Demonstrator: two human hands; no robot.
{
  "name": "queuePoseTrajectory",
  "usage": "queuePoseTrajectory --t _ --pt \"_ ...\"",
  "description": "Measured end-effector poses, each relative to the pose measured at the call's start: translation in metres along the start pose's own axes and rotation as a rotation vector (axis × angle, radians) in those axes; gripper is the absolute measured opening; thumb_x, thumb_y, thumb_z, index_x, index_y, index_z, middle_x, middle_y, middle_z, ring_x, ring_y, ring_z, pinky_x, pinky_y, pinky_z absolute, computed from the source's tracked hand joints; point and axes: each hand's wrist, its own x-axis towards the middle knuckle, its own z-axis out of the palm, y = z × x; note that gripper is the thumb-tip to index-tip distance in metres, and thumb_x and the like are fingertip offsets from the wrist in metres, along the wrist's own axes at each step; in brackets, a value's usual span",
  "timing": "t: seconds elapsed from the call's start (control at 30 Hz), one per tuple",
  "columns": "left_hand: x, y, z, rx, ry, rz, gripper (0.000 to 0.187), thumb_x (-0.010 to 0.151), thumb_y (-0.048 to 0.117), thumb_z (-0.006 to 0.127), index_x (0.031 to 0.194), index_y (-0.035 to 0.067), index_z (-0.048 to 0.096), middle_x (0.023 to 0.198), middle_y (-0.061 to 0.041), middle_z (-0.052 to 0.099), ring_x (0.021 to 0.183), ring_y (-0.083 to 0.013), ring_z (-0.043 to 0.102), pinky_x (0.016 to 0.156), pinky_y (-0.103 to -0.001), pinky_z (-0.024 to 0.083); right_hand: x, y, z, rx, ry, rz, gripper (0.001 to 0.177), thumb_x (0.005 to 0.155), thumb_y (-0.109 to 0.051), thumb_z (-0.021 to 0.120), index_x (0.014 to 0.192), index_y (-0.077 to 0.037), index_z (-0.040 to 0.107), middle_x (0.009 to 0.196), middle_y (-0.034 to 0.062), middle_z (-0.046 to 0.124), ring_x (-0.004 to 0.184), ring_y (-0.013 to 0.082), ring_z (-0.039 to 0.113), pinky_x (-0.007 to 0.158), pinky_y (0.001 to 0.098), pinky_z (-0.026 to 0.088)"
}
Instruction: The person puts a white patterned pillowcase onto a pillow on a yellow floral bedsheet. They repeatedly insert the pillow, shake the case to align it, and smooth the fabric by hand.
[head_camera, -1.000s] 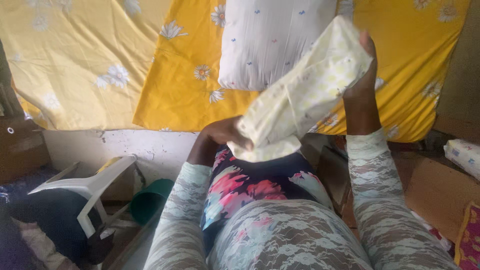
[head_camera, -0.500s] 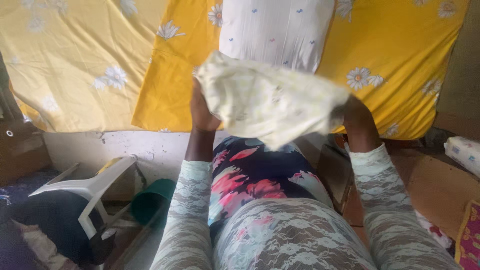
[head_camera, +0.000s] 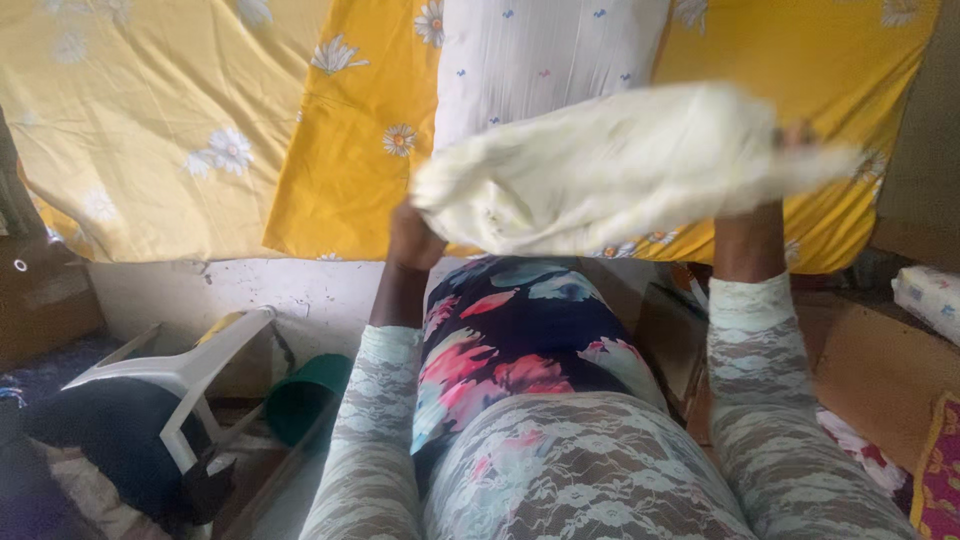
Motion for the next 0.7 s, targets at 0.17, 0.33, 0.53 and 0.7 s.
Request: queuePoseTrajectory --t 0.17,0.33,0.53,0.7 --pt "-0.008 0.023 0.000 0.597 0.198 0.532 0.042 0.109 0.023 0.057 0.137 -0.009 0.058 0.128 -0.017 0.068 0.113 -0.0278 0.066 0.100 -0.044 0.055 -0.059 0.013 -0.042 -0.480 -0.188 0.295 0.065 0.097 -0.049 0.069 0.128 0.009 0.062 0.117 0.0239 0.065 0.101 0.0276 0.064 0.089 0.0370 0.052" --pt "0.010 0.023 0.000 0.055 0.200 0.272 0.051 0.100 0.032 0.056 0.135 -0.006 0.056 0.123 -0.018 0.067 0.105 -0.0282 0.070 0.094 -0.042 0.059 -0.083 0.030 -0.056 -0.481 -0.274 -0.236 0.066 0.104 -0.057 0.063 0.134 0.003 0.061 0.122 0.0176 0.066 0.106 0.0235 0.064 0.093 0.0354 0.055" --pt "-0.006 0.012 0.001 0.128 0.001 0.055 0.053 0.092 0.021 0.067 0.137 -0.005 0.057 0.127 -0.016 0.067 0.110 -0.0241 0.069 0.098 -0.039 0.057 -0.060 0.014 -0.032 0.039 -0.065 -0.264 0.063 0.098 -0.047 0.068 0.135 0.003 0.060 0.123 0.0174 0.067 0.107 0.0245 0.065 0.092 0.0369 0.056" --pt "-0.016 0.003 0.003 0.460 -0.379 -0.285 0.059 0.085 0.012 0.076 0.139 -0.005 0.057 0.130 -0.014 0.067 0.114 -0.0206 0.068 0.102 -0.037 0.054 -0.010 -0.017 -0.003 0.227 0.022 -0.314 0.061 0.094 -0.039 0.072 0.136 0.003 0.059 0.123 0.0171 0.067 0.108 0.0253 0.066 0.092 0.0382 0.056"
